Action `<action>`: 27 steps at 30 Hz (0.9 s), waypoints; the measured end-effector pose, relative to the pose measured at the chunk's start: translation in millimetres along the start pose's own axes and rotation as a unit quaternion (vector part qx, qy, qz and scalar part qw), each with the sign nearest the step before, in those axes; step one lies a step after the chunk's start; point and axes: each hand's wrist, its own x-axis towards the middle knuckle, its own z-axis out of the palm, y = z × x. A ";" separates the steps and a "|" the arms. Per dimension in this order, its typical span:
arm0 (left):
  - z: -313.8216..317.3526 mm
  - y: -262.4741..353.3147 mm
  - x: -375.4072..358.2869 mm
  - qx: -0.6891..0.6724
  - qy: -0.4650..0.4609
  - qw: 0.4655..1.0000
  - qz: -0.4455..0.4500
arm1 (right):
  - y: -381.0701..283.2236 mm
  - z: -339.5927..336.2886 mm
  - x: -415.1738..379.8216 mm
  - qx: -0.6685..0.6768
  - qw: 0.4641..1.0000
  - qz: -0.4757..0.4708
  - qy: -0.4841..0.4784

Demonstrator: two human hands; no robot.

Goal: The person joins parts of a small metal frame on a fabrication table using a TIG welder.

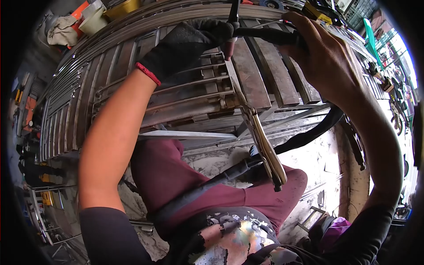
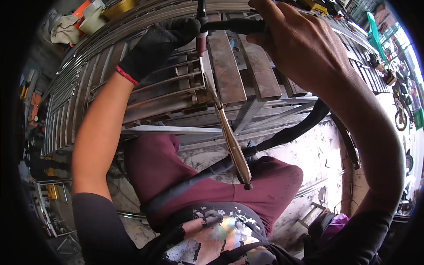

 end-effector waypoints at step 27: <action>-18.3 28.9 -18.4 0.238 -0.130 0.960 -0.065 | -3.1 6.5 -20.8 0.090 0.994 0.057 0.000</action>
